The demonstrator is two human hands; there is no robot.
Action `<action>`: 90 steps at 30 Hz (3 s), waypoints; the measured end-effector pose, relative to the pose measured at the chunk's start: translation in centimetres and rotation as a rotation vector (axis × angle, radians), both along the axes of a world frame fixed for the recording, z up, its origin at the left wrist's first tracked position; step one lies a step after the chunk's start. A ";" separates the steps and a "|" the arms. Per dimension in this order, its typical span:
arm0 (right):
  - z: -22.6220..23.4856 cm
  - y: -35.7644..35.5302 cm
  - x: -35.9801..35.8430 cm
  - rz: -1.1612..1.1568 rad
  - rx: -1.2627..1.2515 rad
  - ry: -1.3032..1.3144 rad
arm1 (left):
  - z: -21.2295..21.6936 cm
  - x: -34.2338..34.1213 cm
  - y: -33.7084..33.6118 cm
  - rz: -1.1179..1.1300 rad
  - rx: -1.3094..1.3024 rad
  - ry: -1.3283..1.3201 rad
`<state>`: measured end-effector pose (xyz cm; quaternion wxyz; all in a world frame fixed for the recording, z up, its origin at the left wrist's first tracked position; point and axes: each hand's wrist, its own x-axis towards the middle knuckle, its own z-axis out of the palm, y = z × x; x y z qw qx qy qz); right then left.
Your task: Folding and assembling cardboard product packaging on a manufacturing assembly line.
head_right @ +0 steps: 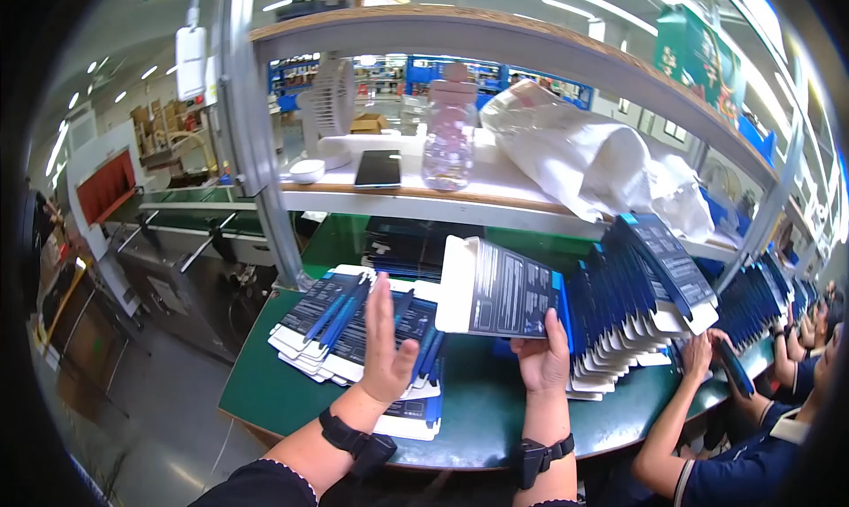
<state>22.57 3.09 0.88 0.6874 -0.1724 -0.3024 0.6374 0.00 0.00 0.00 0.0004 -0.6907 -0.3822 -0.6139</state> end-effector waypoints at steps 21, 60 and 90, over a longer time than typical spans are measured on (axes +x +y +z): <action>6.7 -21.0 13.8 0.400 -0.541 -1.322 | -3.3 0.1 0.3 -0.091 -0.477 0.494; -3.1 -41.5 21.9 0.223 -1.830 -1.342 | -3.9 0.6 1.1 0.007 -0.519 0.474; 0.6 -4.3 -1.3 0.175 -0.161 -0.533 | 0.5 0.6 -1.2 -0.171 -0.117 -0.043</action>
